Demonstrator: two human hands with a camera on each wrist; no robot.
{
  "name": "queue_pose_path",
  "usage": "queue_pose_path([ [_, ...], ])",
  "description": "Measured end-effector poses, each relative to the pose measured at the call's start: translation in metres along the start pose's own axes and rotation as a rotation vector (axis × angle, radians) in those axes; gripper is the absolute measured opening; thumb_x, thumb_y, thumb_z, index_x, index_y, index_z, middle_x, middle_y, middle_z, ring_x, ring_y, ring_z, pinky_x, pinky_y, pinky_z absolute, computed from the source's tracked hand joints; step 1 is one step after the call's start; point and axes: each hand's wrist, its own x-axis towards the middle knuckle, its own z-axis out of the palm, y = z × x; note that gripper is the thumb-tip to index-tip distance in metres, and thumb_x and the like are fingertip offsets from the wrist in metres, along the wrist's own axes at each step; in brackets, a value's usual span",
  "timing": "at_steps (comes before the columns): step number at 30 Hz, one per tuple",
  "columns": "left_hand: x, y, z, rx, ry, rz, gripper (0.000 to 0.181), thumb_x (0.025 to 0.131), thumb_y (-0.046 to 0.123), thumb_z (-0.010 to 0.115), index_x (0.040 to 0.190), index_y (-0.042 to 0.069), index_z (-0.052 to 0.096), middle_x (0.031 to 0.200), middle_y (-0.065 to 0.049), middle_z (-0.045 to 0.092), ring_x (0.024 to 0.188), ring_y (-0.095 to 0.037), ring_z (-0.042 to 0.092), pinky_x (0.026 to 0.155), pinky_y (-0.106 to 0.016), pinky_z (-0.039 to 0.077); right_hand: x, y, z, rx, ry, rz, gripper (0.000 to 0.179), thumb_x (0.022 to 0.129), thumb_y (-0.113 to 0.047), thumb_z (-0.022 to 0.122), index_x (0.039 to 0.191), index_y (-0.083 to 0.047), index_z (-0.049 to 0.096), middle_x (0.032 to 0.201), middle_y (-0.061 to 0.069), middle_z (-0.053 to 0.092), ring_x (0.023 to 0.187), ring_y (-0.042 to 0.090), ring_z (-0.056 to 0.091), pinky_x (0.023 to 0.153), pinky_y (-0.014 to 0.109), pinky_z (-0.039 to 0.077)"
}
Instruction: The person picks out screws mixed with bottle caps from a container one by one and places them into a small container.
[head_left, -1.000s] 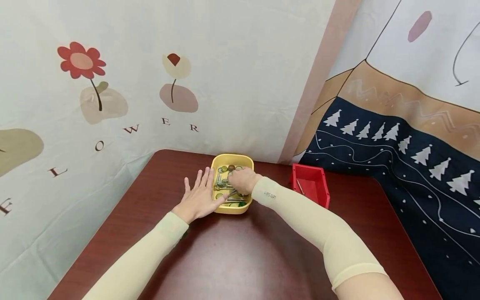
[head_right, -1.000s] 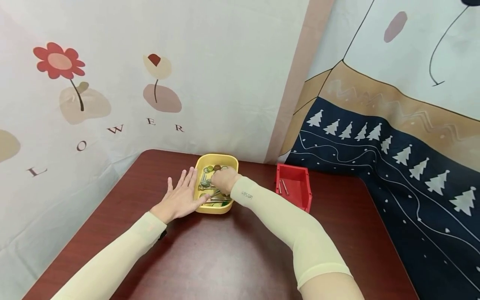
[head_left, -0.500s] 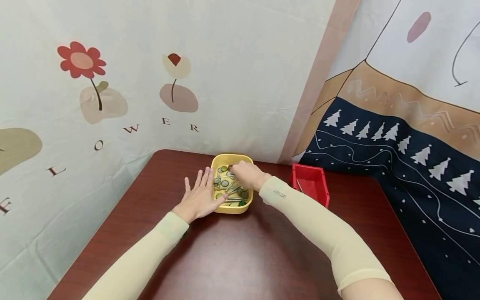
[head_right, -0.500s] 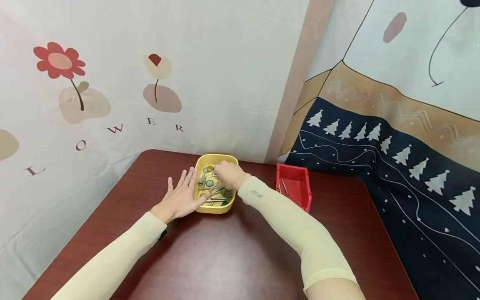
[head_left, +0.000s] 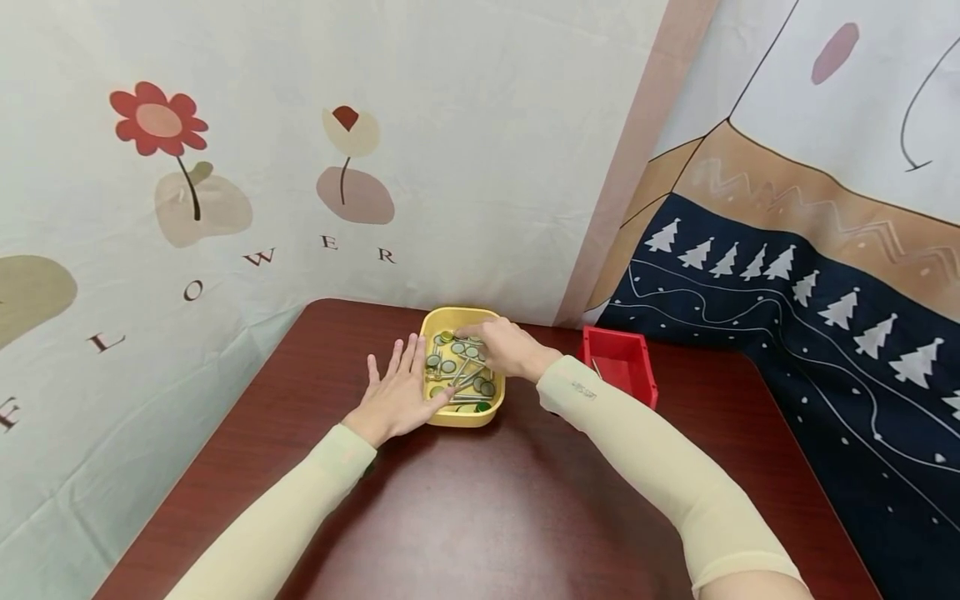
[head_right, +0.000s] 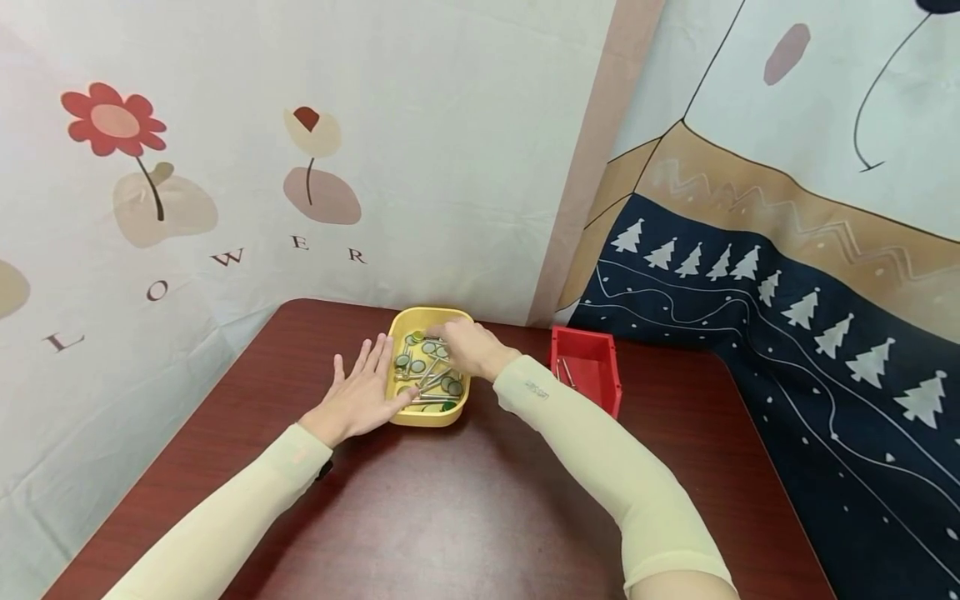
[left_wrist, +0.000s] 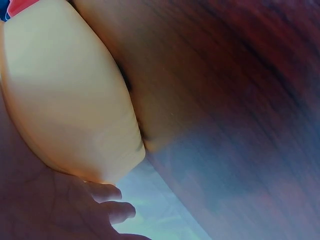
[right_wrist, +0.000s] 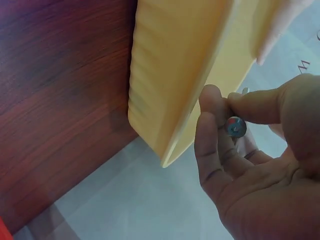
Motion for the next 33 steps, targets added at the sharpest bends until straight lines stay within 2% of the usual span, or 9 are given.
queue_pose_path([
  [3,0.000,-0.001,0.001,0.002,-0.004,-0.001,0.115,0.111,0.075,0.054,0.188,0.005,0.004,0.198,-0.017,0.000,0.185,-0.045,0.006,0.140,-0.087,0.001,-0.004,0.002,0.001,0.010,0.019,-0.009,0.059,0.107,0.009,0.062,0.160,-0.015,0.073,0.156,0.013,0.077,0.083,0.023,0.061,0.072,0.033,0.053],
  [9,0.000,-0.001,0.001,-0.004,0.005,0.004,0.114,0.112,0.074,0.055,0.188,0.005,0.005,0.198,-0.017,0.001,0.185,-0.045,0.007,0.139,-0.087,0.001,-0.013,0.001,-0.002,0.070,0.042,-0.015,0.054,0.105,0.007,0.058,0.153,-0.011,0.077,0.152,0.010,0.079,0.080,0.020,0.058,0.076,0.032,0.052],
  [13,0.000,0.000,0.000,-0.002,0.005,0.006,0.115,0.111,0.075,0.055,0.188,0.006,0.005,0.198,-0.017,0.000,0.185,-0.044,0.005,0.140,-0.087,0.002,-0.020,0.002,-0.004,0.163,0.045,0.010,0.047,0.108,0.003,0.064,0.152,-0.012,0.075,0.122,0.013,0.084,0.079,0.016,0.063,0.078,0.031,0.056],
  [16,0.000,0.000,0.001,0.002,0.004,0.007,0.115,0.111,0.075,0.055,0.188,0.005,0.005,0.198,-0.017,0.000,0.185,-0.045,0.007,0.140,-0.087,0.002,-0.025,0.003,-0.005,0.240,0.057,0.038,0.043,0.108,-0.001,0.073,0.149,-0.014,0.074,0.095,0.008,0.079,0.076,0.013,0.068,0.075,0.029,0.059],
  [18,0.000,0.000,0.001,0.007,0.000,0.007,0.115,0.111,0.075,0.054,0.188,0.005,0.004,0.198,-0.017,0.000,0.185,-0.046,0.008,0.140,-0.087,0.002,-0.026,0.005,-0.006,0.285,0.070,0.056,0.042,0.106,-0.004,0.079,0.146,-0.015,0.073,0.088,0.004,0.078,0.077,0.012,0.070,0.075,0.029,0.059],
  [23,0.000,0.000,0.001,0.003,-0.002,0.009,0.115,0.111,0.075,0.054,0.188,0.005,0.004,0.198,-0.017,0.000,0.185,-0.046,0.009,0.139,-0.087,0.002,-0.032,0.008,-0.012,0.440,0.073,0.117,0.042,0.103,-0.008,0.085,0.142,-0.016,0.072,0.091,0.004,0.083,0.084,0.015,0.077,0.080,0.029,0.061],
  [28,0.001,-0.001,0.001,0.005,-0.009,0.004,0.116,0.111,0.076,0.053,0.188,0.006,0.003,0.198,-0.017,-0.001,0.185,-0.045,0.008,0.140,-0.086,0.002,-0.039,0.011,-0.016,0.677,0.032,0.179,0.045,0.104,-0.003,0.085,0.145,-0.013,0.068,0.106,0.026,0.086,0.099,0.042,0.085,0.091,0.048,0.073],
  [31,0.000,-0.001,0.001,0.007,-0.006,0.004,0.116,0.111,0.076,0.053,0.188,0.005,0.003,0.198,-0.017,-0.001,0.185,-0.046,0.007,0.140,-0.087,0.002,-0.043,0.013,-0.018,0.788,0.015,0.209,0.048,0.104,-0.002,0.086,0.148,-0.010,0.067,0.116,0.035,0.084,0.109,0.055,0.083,0.097,0.061,0.071],
  [33,0.000,-0.001,0.000,0.003,-0.004,0.004,0.116,0.111,0.075,0.054,0.188,0.005,0.003,0.198,-0.017,-0.001,0.185,-0.045,0.007,0.140,-0.086,0.002,-0.046,0.015,-0.017,0.821,0.016,0.222,0.049,0.103,-0.003,0.087,0.148,-0.009,0.068,0.119,0.036,0.083,0.111,0.057,0.083,0.098,0.061,0.071],
])
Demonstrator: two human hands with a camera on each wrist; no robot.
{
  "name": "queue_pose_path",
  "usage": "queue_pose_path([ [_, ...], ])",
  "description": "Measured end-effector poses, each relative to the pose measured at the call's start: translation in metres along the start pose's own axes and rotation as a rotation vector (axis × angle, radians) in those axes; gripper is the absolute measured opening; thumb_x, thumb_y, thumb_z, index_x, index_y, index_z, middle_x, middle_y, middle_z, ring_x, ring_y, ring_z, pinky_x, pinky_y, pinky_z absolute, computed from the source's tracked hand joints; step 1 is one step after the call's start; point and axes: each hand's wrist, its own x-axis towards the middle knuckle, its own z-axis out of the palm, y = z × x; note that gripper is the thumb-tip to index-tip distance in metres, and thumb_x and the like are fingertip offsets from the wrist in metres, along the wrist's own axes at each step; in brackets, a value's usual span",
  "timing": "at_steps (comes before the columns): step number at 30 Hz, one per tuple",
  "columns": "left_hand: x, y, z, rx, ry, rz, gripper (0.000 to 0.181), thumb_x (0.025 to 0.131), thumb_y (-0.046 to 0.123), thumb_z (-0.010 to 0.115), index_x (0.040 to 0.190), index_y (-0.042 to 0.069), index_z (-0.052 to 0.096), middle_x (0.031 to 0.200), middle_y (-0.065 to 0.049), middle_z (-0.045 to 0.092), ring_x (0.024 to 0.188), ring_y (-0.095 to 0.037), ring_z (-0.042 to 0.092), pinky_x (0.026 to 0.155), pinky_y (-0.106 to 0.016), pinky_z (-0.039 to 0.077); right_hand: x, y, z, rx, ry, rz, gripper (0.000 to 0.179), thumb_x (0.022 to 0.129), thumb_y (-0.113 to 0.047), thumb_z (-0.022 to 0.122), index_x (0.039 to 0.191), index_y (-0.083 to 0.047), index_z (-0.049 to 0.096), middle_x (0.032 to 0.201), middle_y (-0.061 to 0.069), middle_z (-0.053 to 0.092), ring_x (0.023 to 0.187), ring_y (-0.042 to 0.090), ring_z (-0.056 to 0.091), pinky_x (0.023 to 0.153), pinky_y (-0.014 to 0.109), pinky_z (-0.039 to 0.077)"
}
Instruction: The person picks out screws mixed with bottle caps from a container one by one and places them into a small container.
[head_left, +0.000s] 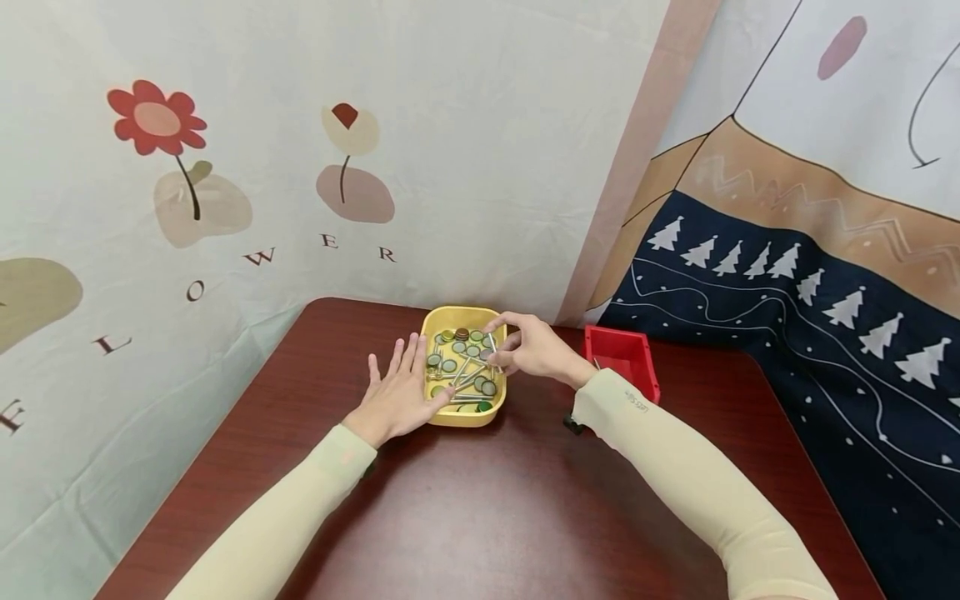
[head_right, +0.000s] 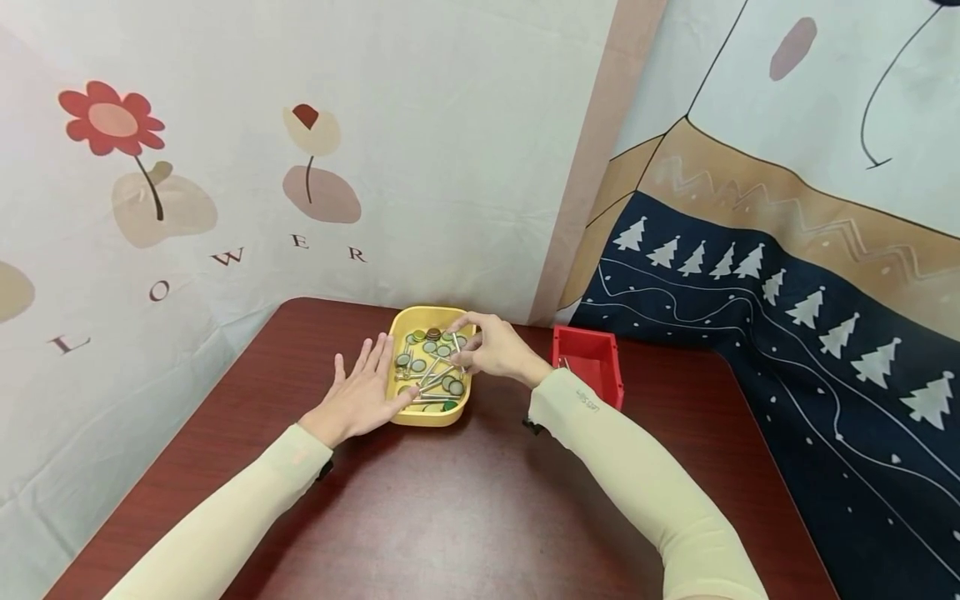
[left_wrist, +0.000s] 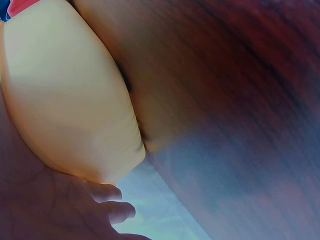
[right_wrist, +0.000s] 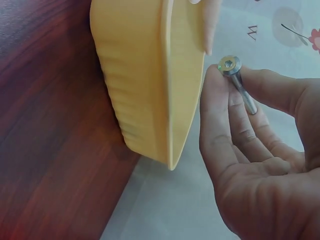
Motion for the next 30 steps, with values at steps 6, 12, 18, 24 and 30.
queue_pose_path([
  [6,0.000,0.001,0.000,-0.006,0.006,0.001,0.114,0.111,0.073,0.056,0.188,0.004,0.006,0.198,-0.017,0.001,0.185,-0.045,0.008,0.140,-0.087,0.002,-0.010,0.005,-0.006,0.064,0.035,0.026,0.045,0.103,-0.003,0.087,0.145,-0.009,0.072,0.116,0.033,0.085,0.099,0.044,0.087,0.097,0.065,0.070],
  [12,0.000,0.002,-0.001,0.001,0.003,-0.007,0.116,0.111,0.075,0.056,0.188,0.006,0.004,0.198,-0.016,0.001,0.185,-0.045,0.009,0.140,-0.086,0.002,-0.019,0.007,-0.019,0.127,0.057,0.033,0.046,0.104,-0.004,0.086,0.147,-0.007,0.070,0.113,0.030,0.086,0.096,0.036,0.088,0.098,0.065,0.069],
  [18,-0.001,0.002,-0.002,-0.007,0.010,-0.003,0.115,0.111,0.072,0.057,0.188,0.005,0.006,0.198,-0.018,0.002,0.185,-0.046,0.009,0.139,-0.087,0.001,-0.030,0.011,-0.036,0.209,0.095,0.078,0.045,0.105,-0.003,0.084,0.147,-0.007,0.070,0.119,0.034,0.085,0.102,0.041,0.088,0.096,0.057,0.072],
  [24,0.000,0.002,-0.002,-0.007,0.010,-0.004,0.113,0.112,0.071,0.057,0.188,0.004,0.006,0.198,-0.017,0.002,0.185,-0.046,0.007,0.139,-0.088,0.001,-0.044,0.020,-0.055,0.200,0.160,0.087,0.046,0.105,-0.004,0.085,0.148,-0.006,0.070,0.113,0.028,0.087,0.095,0.035,0.088,0.089,0.048,0.074],
  [30,0.000,0.002,-0.002,-0.016,0.004,-0.008,0.113,0.112,0.072,0.057,0.188,0.005,0.005,0.198,-0.017,0.001,0.185,-0.045,0.005,0.139,-0.087,0.000,-0.058,0.030,-0.076,0.159,0.210,0.122,0.047,0.108,-0.010,0.084,0.152,-0.006,0.068,0.115,0.027,0.088,0.105,0.045,0.088,0.088,0.042,0.074],
])
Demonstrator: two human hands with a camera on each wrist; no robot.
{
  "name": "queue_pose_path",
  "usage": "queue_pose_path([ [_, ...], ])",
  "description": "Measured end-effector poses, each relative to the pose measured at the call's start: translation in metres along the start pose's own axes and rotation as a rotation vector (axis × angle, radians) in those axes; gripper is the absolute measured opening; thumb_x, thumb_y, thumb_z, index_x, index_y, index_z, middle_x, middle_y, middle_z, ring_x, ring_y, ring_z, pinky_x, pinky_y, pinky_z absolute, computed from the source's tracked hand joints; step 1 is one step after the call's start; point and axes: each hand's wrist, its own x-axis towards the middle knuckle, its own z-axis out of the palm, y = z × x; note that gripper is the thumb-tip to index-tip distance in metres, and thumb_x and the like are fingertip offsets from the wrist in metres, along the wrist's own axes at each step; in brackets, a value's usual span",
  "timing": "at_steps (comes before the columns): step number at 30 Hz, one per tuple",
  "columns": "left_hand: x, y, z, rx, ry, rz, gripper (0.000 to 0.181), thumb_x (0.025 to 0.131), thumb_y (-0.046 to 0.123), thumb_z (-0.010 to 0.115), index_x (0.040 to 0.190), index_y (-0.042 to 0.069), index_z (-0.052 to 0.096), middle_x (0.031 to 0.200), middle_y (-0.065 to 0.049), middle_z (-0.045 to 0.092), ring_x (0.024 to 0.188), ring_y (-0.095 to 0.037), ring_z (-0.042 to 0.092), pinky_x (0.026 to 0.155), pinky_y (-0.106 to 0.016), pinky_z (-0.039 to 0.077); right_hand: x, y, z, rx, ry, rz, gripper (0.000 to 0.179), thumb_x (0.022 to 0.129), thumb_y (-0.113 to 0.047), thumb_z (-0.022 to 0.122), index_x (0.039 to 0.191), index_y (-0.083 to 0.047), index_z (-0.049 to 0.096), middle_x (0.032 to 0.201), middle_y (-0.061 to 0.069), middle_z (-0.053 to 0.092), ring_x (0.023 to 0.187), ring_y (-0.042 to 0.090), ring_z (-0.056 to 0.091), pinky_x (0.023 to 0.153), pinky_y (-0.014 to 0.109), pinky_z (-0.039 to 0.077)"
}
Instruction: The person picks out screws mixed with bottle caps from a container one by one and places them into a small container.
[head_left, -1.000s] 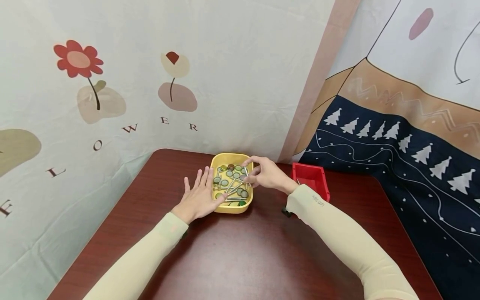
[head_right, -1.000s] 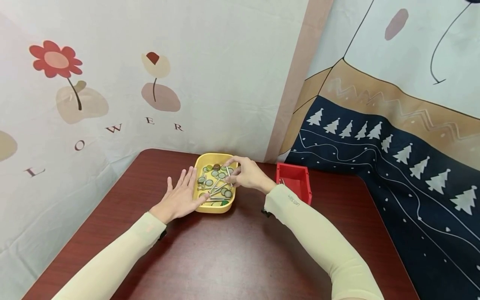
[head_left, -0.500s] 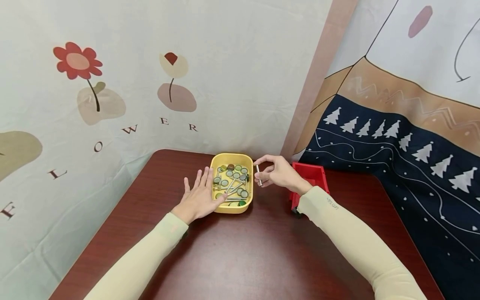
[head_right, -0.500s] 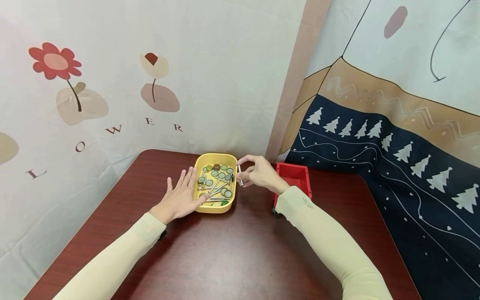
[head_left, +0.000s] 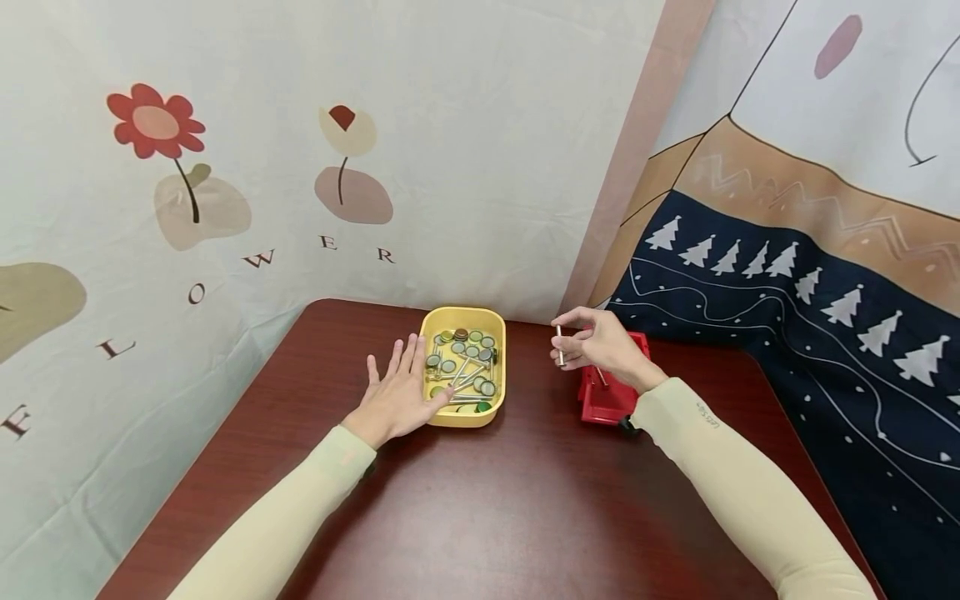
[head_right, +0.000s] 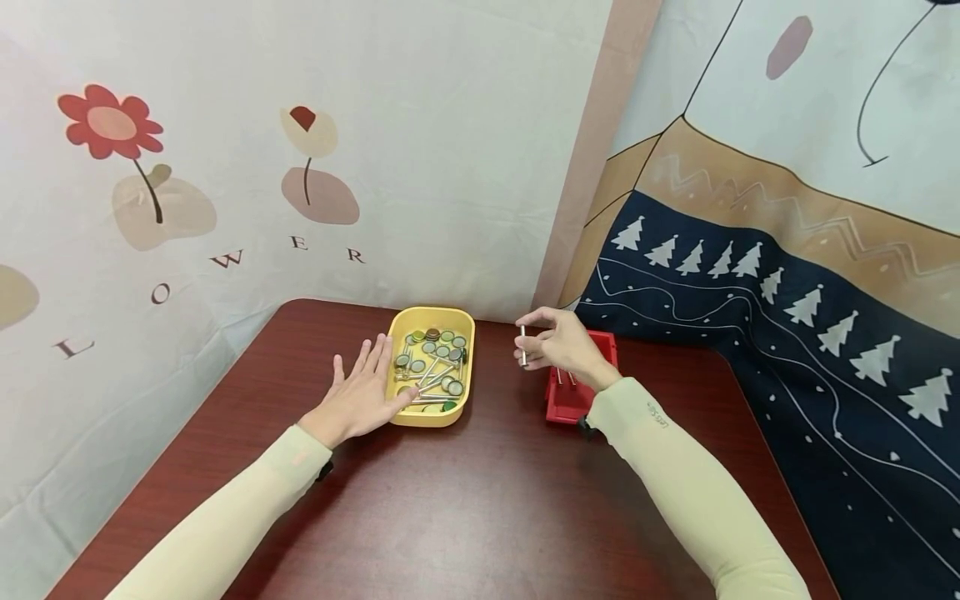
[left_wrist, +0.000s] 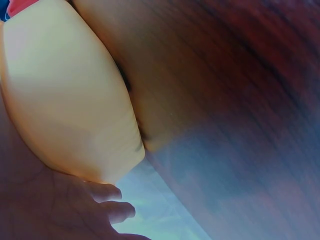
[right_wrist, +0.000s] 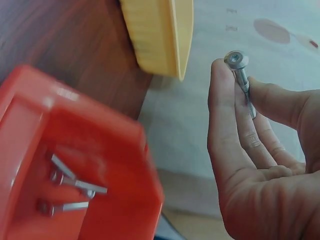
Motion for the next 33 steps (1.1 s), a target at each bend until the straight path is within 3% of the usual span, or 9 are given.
queue_pose_path([
  [7,-0.001,-0.001,-0.001,0.001,0.002,-0.001,0.115,0.112,0.073,0.057,0.188,0.005,0.003,0.198,-0.017,0.000,0.185,-0.044,0.004,0.139,-0.087,0.000,-0.008,0.007,-0.026,-0.044,0.066,0.058,0.050,0.109,-0.013,0.083,0.155,-0.006,0.067,0.126,0.029,0.086,0.101,0.029,0.091,0.090,0.040,0.073],
  [21,-0.001,-0.001,0.001,-0.004,-0.001,0.007,0.116,0.111,0.074,0.056,0.188,0.005,0.004,0.198,-0.016,0.001,0.186,-0.043,0.004,0.140,-0.086,-0.002,-0.014,0.021,-0.049,-0.085,0.130,0.151,0.054,0.112,-0.007,0.076,0.164,-0.001,0.061,0.143,0.034,0.079,0.104,0.028,0.091,0.092,0.041,0.072],
  [33,-0.001,-0.001,0.001,0.001,0.010,0.009,0.115,0.112,0.073,0.056,0.188,0.005,0.005,0.198,-0.017,0.001,0.185,-0.045,0.006,0.139,-0.087,0.000,-0.004,0.031,-0.046,-0.156,0.084,0.251,0.055,0.111,-0.002,0.074,0.162,0.009,0.059,0.125,0.030,0.083,0.093,0.025,0.089,0.088,0.041,0.073],
])
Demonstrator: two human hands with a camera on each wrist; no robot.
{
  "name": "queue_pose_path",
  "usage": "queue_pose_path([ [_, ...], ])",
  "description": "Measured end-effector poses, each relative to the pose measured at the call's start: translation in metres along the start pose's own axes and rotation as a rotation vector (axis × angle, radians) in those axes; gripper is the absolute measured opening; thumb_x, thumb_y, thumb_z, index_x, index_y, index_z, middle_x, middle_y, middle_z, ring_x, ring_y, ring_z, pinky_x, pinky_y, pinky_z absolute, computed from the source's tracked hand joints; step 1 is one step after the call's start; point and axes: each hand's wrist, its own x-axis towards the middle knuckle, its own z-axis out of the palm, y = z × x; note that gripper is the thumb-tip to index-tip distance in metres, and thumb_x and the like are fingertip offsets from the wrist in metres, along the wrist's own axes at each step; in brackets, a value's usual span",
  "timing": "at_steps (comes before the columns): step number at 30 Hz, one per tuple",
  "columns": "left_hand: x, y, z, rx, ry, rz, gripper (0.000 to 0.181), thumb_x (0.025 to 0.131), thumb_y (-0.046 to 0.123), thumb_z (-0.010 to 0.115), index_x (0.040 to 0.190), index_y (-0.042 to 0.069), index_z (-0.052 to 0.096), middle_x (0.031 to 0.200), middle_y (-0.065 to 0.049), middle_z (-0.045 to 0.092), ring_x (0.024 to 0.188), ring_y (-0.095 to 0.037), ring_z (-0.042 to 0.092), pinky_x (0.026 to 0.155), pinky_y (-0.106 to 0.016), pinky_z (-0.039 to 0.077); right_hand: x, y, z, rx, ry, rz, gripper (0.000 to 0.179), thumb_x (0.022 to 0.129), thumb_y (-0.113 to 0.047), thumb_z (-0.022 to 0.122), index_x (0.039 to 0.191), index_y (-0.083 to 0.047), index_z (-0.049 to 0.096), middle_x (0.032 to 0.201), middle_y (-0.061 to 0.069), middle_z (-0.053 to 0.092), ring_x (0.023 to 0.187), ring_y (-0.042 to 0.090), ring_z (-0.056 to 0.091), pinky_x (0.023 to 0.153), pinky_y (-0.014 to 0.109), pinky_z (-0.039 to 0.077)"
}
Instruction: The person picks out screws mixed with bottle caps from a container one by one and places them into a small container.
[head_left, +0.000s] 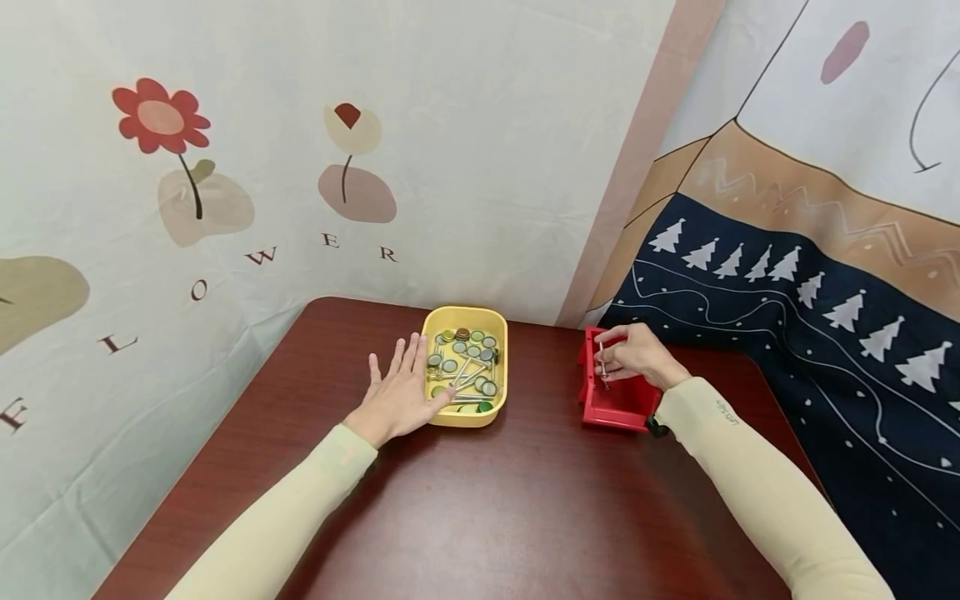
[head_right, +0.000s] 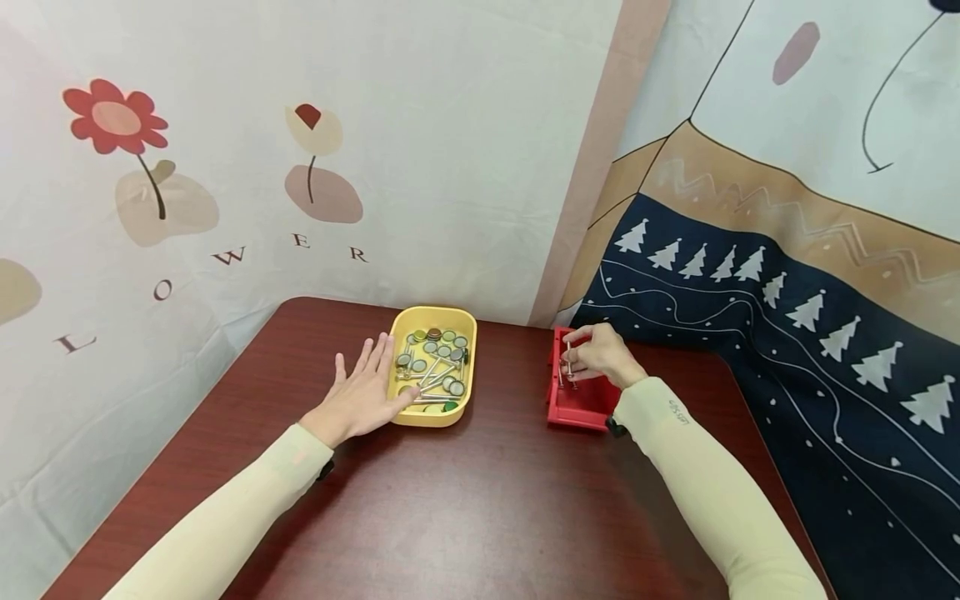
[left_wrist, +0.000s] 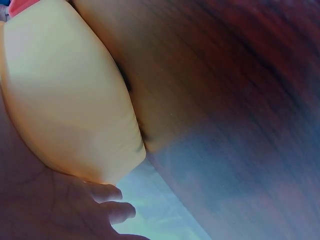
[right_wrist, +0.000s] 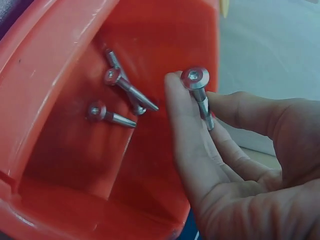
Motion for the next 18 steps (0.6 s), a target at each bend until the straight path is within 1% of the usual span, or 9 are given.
queue_pose_path([
  [3,0.000,0.000,0.000,0.002,0.000,0.000,0.115,0.112,0.073,0.056,0.188,0.005,0.004,0.198,-0.017,0.001,0.185,-0.045,0.006,0.139,-0.087,0.000,0.004,0.002,0.003,-0.017,-0.020,0.009,0.058,0.110,0.000,0.074,0.164,0.012,0.055,0.126,0.032,0.083,0.093,0.025,0.088,0.090,0.044,0.073],
  [7,0.000,0.000,0.000,-0.002,-0.005,-0.001,0.114,0.112,0.073,0.056,0.188,0.005,0.003,0.198,-0.017,0.001,0.185,-0.044,0.006,0.140,-0.087,0.000,0.008,0.003,0.007,-0.041,-0.032,0.025,0.058,0.110,0.001,0.072,0.164,0.012,0.054,0.131,0.032,0.081,0.093,0.023,0.086,0.092,0.046,0.073],
  [12,0.000,0.002,-0.001,-0.010,-0.010,-0.001,0.114,0.112,0.073,0.056,0.188,0.005,0.003,0.198,-0.016,0.001,0.185,-0.044,0.004,0.140,-0.087,0.000,0.012,0.005,0.009,-0.059,-0.020,0.035,0.056,0.110,0.000,0.071,0.163,0.010,0.056,0.137,0.035,0.078,0.096,0.023,0.086,0.093,0.046,0.072],
  [18,0.000,0.001,-0.001,-0.009,-0.013,-0.006,0.114,0.112,0.072,0.056,0.188,0.005,0.003,0.198,-0.017,0.001,0.185,-0.044,0.005,0.140,-0.087,0.000,0.012,0.005,0.007,-0.066,0.007,0.027,0.056,0.109,-0.003,0.076,0.161,0.009,0.059,0.136,0.035,0.080,0.102,0.030,0.089,0.097,0.045,0.071],
])
